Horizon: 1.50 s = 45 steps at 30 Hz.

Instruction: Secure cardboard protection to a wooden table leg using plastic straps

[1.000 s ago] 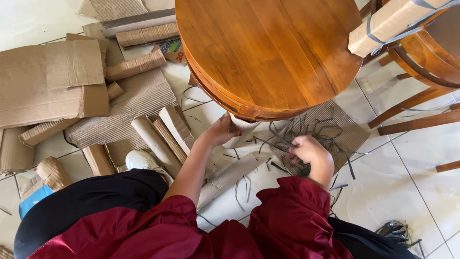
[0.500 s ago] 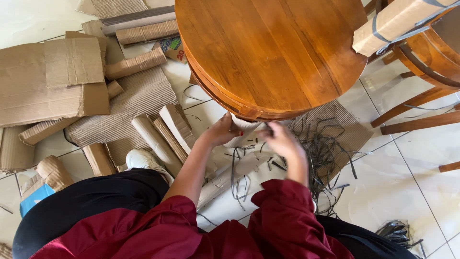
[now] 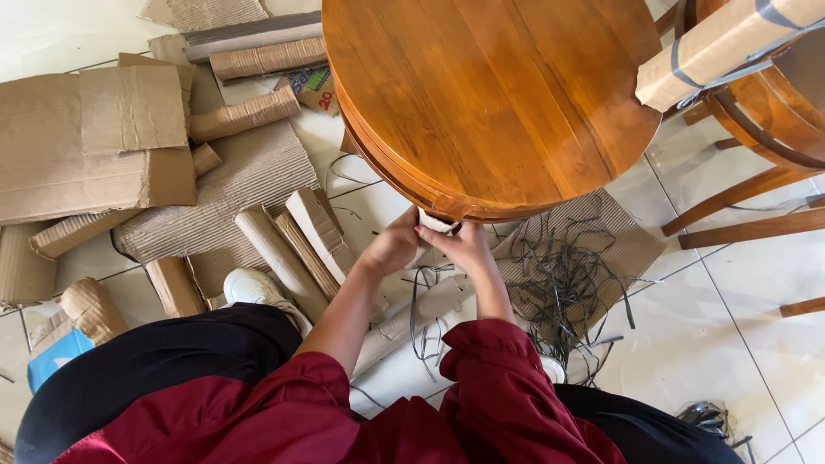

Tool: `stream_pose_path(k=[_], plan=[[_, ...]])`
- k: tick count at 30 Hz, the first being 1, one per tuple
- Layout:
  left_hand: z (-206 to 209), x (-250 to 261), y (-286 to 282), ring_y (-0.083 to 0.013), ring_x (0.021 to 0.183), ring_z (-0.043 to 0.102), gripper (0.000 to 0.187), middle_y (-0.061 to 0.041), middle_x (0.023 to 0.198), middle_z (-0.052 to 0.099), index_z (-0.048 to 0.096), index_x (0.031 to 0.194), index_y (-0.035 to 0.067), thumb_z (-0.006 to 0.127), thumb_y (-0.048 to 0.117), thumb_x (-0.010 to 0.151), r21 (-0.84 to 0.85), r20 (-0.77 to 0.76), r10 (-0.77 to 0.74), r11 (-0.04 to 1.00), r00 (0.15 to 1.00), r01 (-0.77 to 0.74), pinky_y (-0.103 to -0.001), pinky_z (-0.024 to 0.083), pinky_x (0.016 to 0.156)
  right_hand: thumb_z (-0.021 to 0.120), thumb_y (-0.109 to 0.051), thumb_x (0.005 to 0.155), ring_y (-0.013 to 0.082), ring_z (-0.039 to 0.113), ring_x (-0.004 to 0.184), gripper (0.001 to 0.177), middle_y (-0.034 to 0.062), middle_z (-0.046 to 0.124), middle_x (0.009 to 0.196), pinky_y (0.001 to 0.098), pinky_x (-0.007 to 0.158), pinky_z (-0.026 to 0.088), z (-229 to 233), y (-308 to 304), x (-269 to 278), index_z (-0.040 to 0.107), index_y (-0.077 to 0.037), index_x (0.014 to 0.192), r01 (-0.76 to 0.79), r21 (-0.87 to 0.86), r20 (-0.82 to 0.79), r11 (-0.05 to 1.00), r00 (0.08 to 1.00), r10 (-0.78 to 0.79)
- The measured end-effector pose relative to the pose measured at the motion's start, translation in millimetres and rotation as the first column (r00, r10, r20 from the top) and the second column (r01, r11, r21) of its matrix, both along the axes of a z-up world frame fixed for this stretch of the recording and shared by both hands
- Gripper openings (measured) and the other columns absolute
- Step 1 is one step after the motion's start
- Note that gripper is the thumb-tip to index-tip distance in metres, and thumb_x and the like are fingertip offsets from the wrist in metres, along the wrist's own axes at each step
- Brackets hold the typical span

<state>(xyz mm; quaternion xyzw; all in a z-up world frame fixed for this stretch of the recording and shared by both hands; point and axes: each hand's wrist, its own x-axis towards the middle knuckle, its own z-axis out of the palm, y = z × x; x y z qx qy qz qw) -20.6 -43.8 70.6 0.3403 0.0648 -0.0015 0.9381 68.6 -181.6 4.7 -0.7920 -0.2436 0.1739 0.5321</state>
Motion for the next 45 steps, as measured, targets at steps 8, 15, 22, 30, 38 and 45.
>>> stream_pose_path(k=[8, 15, 22, 30, 38, 45], plan=[[-60.7, 16.4, -9.5, -0.0195, 0.094, 0.069, 0.043, -0.004, 0.115, 0.063, 0.055, 0.143, 0.010, 0.058, 0.027, 0.103, -0.090, -0.041, 0.145, 0.985, 0.989, -0.148, -0.027, 0.054, 0.080, 0.098, -0.018, 0.066, 0.0450, 0.064, 0.118, 0.078, 0.0299, 0.067, 0.124, 0.0551, 0.099, 0.052, -25.0, 0.9, 13.0, 0.061, 0.006, 0.130, 0.035, -0.003, -0.048, 0.999, 0.998, -0.035], [-176.4, 54.9, -5.4, -0.0107, 0.083, 0.068, 0.014, -0.002, 0.105, 0.073, 0.075, 0.107, 0.011, 0.074, 0.006, 0.093, 0.015, -0.052, 0.446, 0.895, 0.894, -0.446, -0.032, 0.066, 0.055, 0.100, -0.020, 0.062, 0.0431, 0.067, 0.113, 0.074, 0.0260, 0.070, 0.116, 0.0567, 0.095, 0.052, -32.4, 3.8, 14.8, 0.066, 0.004, 0.123, 0.139, 0.043, -0.088, 0.989, 0.987, -0.135], [-107.1, 31.9, -2.2, -0.0026, 0.078, 0.058, 0.010, -0.001, 0.082, 0.075, 0.081, 0.091, 0.006, 0.086, 0.013, 0.086, 0.417, 0.086, 0.621, 0.688, 0.779, -0.595, -0.024, 0.054, 0.070, 0.097, -0.027, 0.063, 0.0209, 0.071, 0.106, 0.061, 0.0086, 0.075, 0.107, 0.0417, 0.092, 0.055, -38.8, 11.2, 0.6, 0.075, -0.017, 0.119, 0.259, -0.058, -0.085, 0.964, 0.961, -0.264], [-71.2, 28.8, 35.0, -0.0273, 0.091, 0.077, 0.022, -0.002, 0.092, 0.079, 0.078, 0.105, 0.024, 0.067, 0.018, 0.087, 0.970, -0.241, 0.312, 0.089, 0.919, 0.224, -0.039, 0.064, 0.077, 0.098, -0.017, 0.062, 0.0395, 0.072, 0.083, 0.056, 0.0236, 0.066, 0.099, 0.0466, 0.075, 0.059, 31.3, 28.2, -33.7, 0.074, -0.001, 0.110, 0.450, 0.217, 0.346, 0.866, 0.794, -0.500], [-16.9, 0.0, -13.3, -0.0318, 0.079, 0.077, 0.010, -0.007, 0.076, 0.073, 0.073, 0.083, 0.010, 0.064, 0.010, 0.086, 0.842, -0.183, 0.099, -0.499, 0.978, 0.207, -0.043, 0.063, 0.067, 0.080, -0.022, 0.076, 0.0417, 0.057, 0.105, 0.062, 0.0244, 0.047, 0.116, 0.0460, 0.093, 0.042, 88.9, 37.0, -58.2, 0.053, 0.010, 0.122, 0.516, 0.099, 0.107, 0.851, 0.845, -0.524], [24.9, -6.0, -12.6, -0.0377, 0.084, 0.074, 0.018, -0.016, 0.089, 0.073, 0.081, 0.083, 0.009, 0.063, 0.005, 0.085, 0.870, -0.036, -0.017, -0.493, 0.999, 0.023, -0.047, 0.063, 0.071, 0.088, -0.026, 0.070, 0.0483, 0.068, 0.102, 0.048, 0.0212, 0.059, 0.112, 0.0545, 0.092, 0.056, -1.9, 2.0, -6.1, 0.072, 0.003, 0.104, 0.360, -0.410, 0.216, 0.838, 0.931, -0.294]])
